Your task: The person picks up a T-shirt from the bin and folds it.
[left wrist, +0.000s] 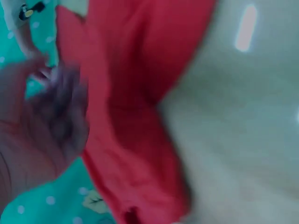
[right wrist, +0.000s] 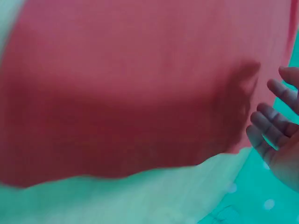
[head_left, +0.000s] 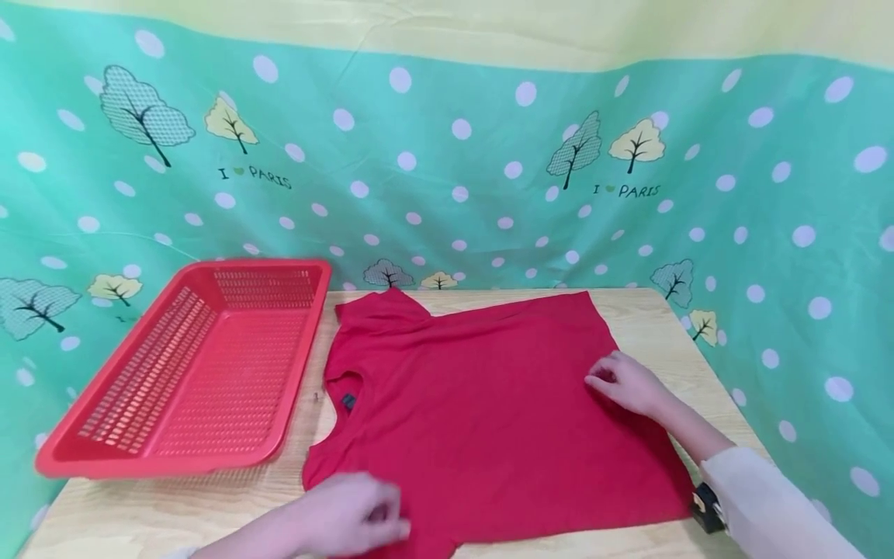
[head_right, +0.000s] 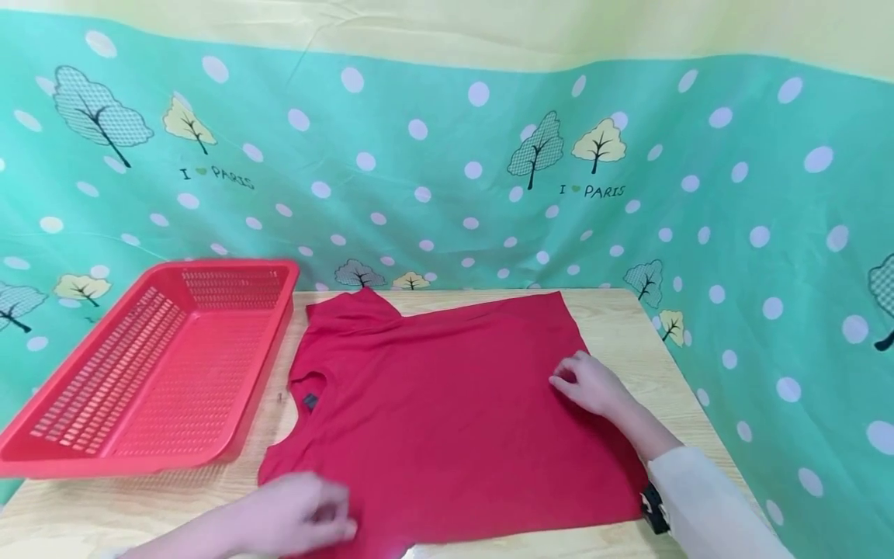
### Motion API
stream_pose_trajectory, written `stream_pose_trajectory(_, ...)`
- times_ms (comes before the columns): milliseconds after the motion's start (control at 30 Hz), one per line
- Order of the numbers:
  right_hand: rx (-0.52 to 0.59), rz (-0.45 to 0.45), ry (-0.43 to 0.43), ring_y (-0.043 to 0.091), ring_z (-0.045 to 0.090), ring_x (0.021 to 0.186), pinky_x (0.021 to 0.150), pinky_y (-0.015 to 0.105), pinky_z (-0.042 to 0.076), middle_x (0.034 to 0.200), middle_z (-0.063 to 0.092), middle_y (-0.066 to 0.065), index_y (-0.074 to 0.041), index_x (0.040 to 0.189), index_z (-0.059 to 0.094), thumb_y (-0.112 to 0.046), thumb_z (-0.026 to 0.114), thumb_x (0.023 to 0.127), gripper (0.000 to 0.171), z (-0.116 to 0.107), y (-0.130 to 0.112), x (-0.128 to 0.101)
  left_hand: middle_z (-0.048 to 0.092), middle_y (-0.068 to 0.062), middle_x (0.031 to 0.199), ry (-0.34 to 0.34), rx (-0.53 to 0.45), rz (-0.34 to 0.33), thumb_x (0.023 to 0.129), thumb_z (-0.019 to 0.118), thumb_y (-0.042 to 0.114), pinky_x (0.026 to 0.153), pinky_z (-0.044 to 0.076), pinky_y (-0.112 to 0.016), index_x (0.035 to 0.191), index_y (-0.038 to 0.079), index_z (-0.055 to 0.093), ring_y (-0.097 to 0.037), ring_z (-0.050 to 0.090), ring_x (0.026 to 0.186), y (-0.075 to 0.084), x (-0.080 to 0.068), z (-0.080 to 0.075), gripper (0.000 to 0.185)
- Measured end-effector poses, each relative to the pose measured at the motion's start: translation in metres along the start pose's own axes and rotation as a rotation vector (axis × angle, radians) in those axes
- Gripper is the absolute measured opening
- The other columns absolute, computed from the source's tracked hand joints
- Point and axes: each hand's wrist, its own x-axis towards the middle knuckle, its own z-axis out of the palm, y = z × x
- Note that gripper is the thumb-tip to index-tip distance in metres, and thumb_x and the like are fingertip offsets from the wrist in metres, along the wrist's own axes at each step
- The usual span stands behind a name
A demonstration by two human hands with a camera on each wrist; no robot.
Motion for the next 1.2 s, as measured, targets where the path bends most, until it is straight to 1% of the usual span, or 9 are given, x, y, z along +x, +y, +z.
stream_pose_trajectory(100, -0.05, -0.034, 0.02, 0.031, 0.055, 0.099, 0.084, 0.047, 0.049, 0.107, 0.058, 0.017, -0.006, 0.105, 0.065, -0.026, 0.066, 0.085, 0.028, 0.0, -0.007, 0.019, 0.047, 0.015, 0.068, 0.182, 0.138, -0.083, 0.085, 0.065, 0.036, 0.057, 0.04, -0.018, 0.074, 0.024, 0.055, -0.001, 0.046, 0.065, 0.001, 0.036, -0.009, 0.02)
stream_pose_trajectory(200, -0.078, 0.012, -0.032, 0.043, 0.039, 0.125, 0.097, 0.062, 0.037, 0.135, 0.043, 0.025, -0.009, 0.128, 0.054, -0.037, 0.067, 0.084, 0.054, 0.001, -0.011, 0.038, 0.058, -0.003, 0.096, 0.215, 0.239, -0.213, 0.08, 0.07, 0.037, 0.073, 0.048, -0.034, 0.096, 0.013, 0.059, -0.019, 0.055, 0.091, -0.005, 0.077, -0.016, 0.031)
stream_pose_trajectory(367, -0.093, 0.121, -0.202, 0.049, 0.009, 0.139, 0.101, 0.074, 0.013, 0.154, 0.01, 0.026, -0.018, 0.148, 0.026, -0.056, 0.061, 0.081, 0.085, 0.013, -0.008, 0.057, 0.024, -0.021, 0.151, 0.122, 0.277, -0.48, 0.073, 0.075, 0.047, 0.104, 0.032, -0.058, 0.143, 0.009, 0.033, -0.044, 0.022, 0.138, -0.036, 0.129, -0.02, 0.091)
stream_pose_trajectory(533, -0.125, 0.194, -0.298, 0.05, 0.018, 0.135, 0.098, 0.075, 0.019, 0.15, 0.018, 0.027, -0.014, 0.147, 0.027, -0.065, 0.06, 0.076, 0.094, 0.014, -0.007, 0.051, 0.006, -0.02, 0.156, -0.113, 0.18, -0.726, 0.059, 0.083, 0.052, 0.108, 0.02, -0.063, 0.151, 0.014, 0.013, -0.044, 0.005, 0.142, -0.054, 0.137, -0.027, 0.122)
stream_pose_trajectory(667, -0.169, 0.201, -0.332, 0.051, 0.032, 0.127, 0.094, 0.074, 0.027, 0.142, 0.032, 0.029, -0.008, 0.141, 0.038, -0.063, 0.065, 0.072, 0.092, 0.004, -0.017, 0.047, 0.014, -0.02, 0.154, -0.22, 0.202, -0.745, 0.054, 0.086, 0.052, 0.104, 0.023, -0.066, 0.15, 0.014, 0.015, -0.043, 0.015, 0.141, -0.05, 0.136, -0.038, 0.125)
stream_pose_trajectory(867, -0.157, 0.184, -0.189, 0.051, 0.025, 0.133, 0.098, 0.072, 0.025, 0.147, 0.025, 0.03, -0.008, 0.145, 0.032, -0.055, 0.053, 0.087, 0.077, 0.002, -0.02, 0.058, 0.052, -0.016, 0.129, 0.169, 0.216, -0.682, 0.085, 0.065, 0.039, 0.098, 0.037, -0.056, 0.135, 0.005, 0.043, -0.035, 0.048, 0.121, -0.064, 0.155, -0.06, 0.064)
stream_pose_trajectory(933, -0.149, 0.196, -0.174, 0.052, 0.017, 0.136, 0.1, 0.072, 0.021, 0.151, 0.016, 0.03, -0.011, 0.148, 0.024, -0.054, 0.046, 0.091, 0.075, 0.007, -0.015, 0.062, 0.047, -0.018, 0.134, 0.232, 0.226, -0.695, 0.092, 0.054, 0.039, 0.101, 0.034, -0.058, 0.135, 0.006, 0.043, -0.038, 0.042, 0.126, -0.075, 0.161, -0.062, 0.056)
stream_pose_trajectory(1100, -0.143, 0.249, -0.211, 0.053, 0.012, 0.136, 0.1, 0.074, 0.017, 0.151, 0.013, 0.03, -0.012, 0.149, 0.021, -0.055, 0.045, 0.091, 0.076, 0.018, 0.0, 0.067, 0.01, -0.016, 0.157, 0.126, 0.136, -0.788, 0.092, 0.047, 0.05, 0.107, 0.007, -0.069, 0.151, 0.015, 0.015, -0.041, 0.002, 0.143, -0.106, 0.159, -0.058, 0.075)
stream_pose_trajectory(1200, -0.159, 0.24, -0.165, 0.051, 0.023, 0.133, 0.097, 0.075, 0.02, 0.148, 0.024, 0.029, -0.009, 0.146, 0.029, -0.053, 0.047, 0.091, 0.073, 0.019, 0.004, 0.07, 0.016, -0.016, 0.155, 0.16, 0.109, -0.77, 0.087, 0.051, 0.058, 0.105, 0.007, -0.071, 0.149, 0.014, 0.022, -0.04, 0.008, 0.143, -0.119, 0.154, -0.061, 0.081)
